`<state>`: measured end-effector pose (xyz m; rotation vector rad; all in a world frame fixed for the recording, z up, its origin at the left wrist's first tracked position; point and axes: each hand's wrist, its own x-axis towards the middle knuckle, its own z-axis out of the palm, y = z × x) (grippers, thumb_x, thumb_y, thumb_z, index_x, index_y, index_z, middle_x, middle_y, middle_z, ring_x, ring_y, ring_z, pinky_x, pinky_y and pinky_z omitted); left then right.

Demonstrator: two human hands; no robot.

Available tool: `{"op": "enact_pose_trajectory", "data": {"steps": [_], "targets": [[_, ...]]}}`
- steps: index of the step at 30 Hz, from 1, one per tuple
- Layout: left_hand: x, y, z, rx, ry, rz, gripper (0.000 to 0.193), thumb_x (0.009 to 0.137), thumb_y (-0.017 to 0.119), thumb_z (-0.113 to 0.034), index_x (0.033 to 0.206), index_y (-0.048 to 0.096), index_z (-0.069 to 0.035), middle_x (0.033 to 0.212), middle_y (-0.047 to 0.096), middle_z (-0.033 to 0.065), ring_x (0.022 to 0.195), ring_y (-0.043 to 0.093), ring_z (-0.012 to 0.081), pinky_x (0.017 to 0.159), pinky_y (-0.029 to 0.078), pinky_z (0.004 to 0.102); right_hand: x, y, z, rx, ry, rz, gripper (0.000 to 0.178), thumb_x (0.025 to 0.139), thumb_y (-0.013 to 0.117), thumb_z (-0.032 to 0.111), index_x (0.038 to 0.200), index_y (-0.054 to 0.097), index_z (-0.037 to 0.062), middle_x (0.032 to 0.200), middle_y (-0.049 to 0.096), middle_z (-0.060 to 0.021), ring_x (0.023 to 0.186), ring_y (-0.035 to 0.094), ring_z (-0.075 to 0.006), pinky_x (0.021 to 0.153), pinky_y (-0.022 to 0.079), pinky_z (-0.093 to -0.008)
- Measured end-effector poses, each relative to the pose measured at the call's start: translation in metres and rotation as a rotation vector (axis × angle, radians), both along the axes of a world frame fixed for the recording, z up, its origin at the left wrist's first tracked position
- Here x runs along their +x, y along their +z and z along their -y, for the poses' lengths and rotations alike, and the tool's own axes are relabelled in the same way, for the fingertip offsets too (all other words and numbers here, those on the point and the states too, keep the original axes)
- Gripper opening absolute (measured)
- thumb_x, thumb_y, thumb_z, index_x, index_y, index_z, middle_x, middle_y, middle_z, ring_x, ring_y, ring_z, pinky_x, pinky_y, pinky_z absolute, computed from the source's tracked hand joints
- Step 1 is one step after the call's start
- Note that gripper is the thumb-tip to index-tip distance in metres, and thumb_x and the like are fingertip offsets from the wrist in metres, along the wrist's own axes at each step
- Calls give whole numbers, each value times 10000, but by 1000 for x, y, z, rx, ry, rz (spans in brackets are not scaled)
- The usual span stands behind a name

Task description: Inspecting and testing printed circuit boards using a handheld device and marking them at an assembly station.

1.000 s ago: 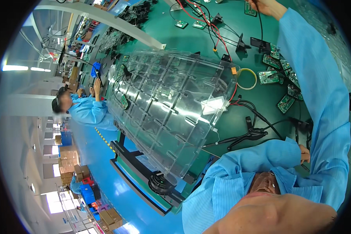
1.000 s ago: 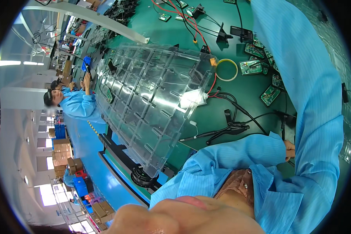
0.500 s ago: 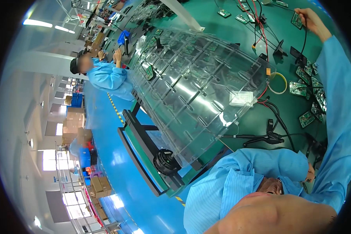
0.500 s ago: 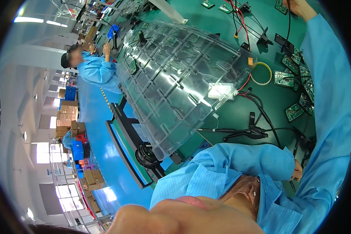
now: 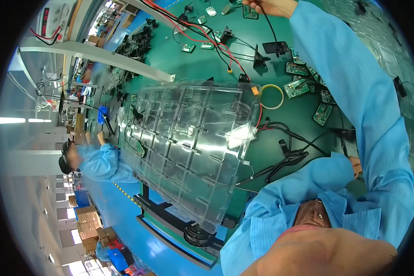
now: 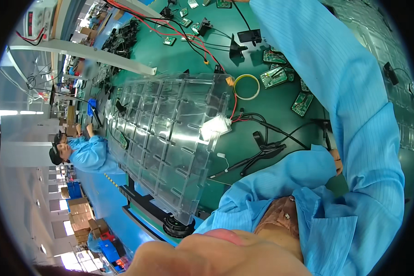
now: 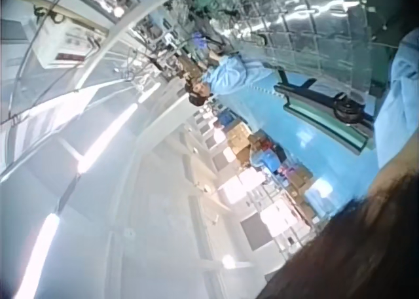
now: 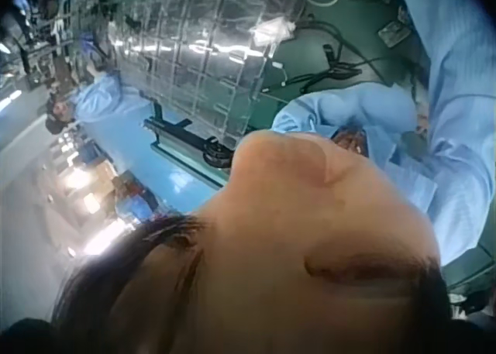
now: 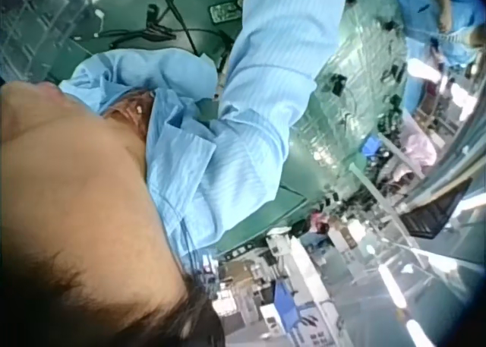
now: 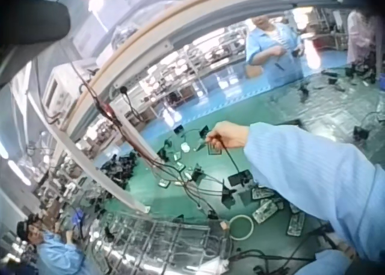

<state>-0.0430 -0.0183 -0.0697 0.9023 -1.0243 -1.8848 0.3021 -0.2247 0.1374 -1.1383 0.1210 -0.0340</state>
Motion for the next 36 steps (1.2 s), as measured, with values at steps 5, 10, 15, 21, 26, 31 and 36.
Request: {"op": "enact_pose_trajectory", "data": {"steps": [5, 10, 15, 21, 26, 31, 36], "targets": [[-26, -9, 3, -2, 99, -67, 121, 818, 551, -88, 881, 591, 7, 820, 611, 129, 638, 570, 232, 577, 463, 304, -40, 24, 12, -48, 94, 84, 137, 828, 425, 30, 742, 513, -31, 598, 489, -70, 468, 441, -121, 427, 372, -204], [-10, -13, -10, 1, 279, -124, 168, 844, 514, -137, 875, 588, 11, 660, 573, 82, 390, 443, 117, 362, 308, 211, -101, 58, -27, -57, 59, -28, 129, 834, 399, 15, 757, 492, -32, 607, 471, -66, 476, 428, -109, 430, 376, -189], [-7, 13, -21, -81, 244, 125, 235, 827, 541, -129, 1017, 565, 7, 747, 583, 73, 542, 488, 109, 487, 399, 222, -257, 101, -98, -216, -142, -262, 206, 849, 509, 134, 934, 548, -50, 586, 495, -2, 404, 371, -13, 300, 267, -127], [-24, 32, -31, -777, 598, 742, 476, 716, 607, -59, 1171, 486, 8, 996, 570, 161, 839, 544, 253, 757, 442, 302, -399, 94, -100, -300, 24, -444, 210, 832, 510, 103, 952, 517, -69, 642, 539, -42, 409, 373, -17, 265, 261, -142], [14, 42, -54, -679, 659, 736, 582, 701, 628, -69, 1241, 421, -2, 1194, 489, 178, 1023, 500, 281, 872, 405, 347, -450, 81, -100, -160, -102, -399, 277, 844, 510, 92, 1049, 511, -93, 626, 569, -87, 362, 380, -42, 243, 267, -161], [16, 102, -44, -318, 883, -235, 813, 665, 613, 17, 1362, 198, -47, 1326, 361, 150, 1136, 409, 258, 890, 382, 376, -456, 50, -107, 143, -150, -354, 282, 858, 494, 102, 1067, 507, -87, 626, 555, -78, 363, 361, -42, 246, 246, -156], [28, 86, -47, -302, 948, -118, 660, 759, 520, 71, 1344, 230, -29, 1204, 488, 158, 996, 521, 207, 839, 416, 260, -438, 30, -116, 294, -20, -352, 304, 862, 499, 133, 1093, 504, -64, 662, 543, -80, 386, 378, -59, 290, 256, -164]]}}
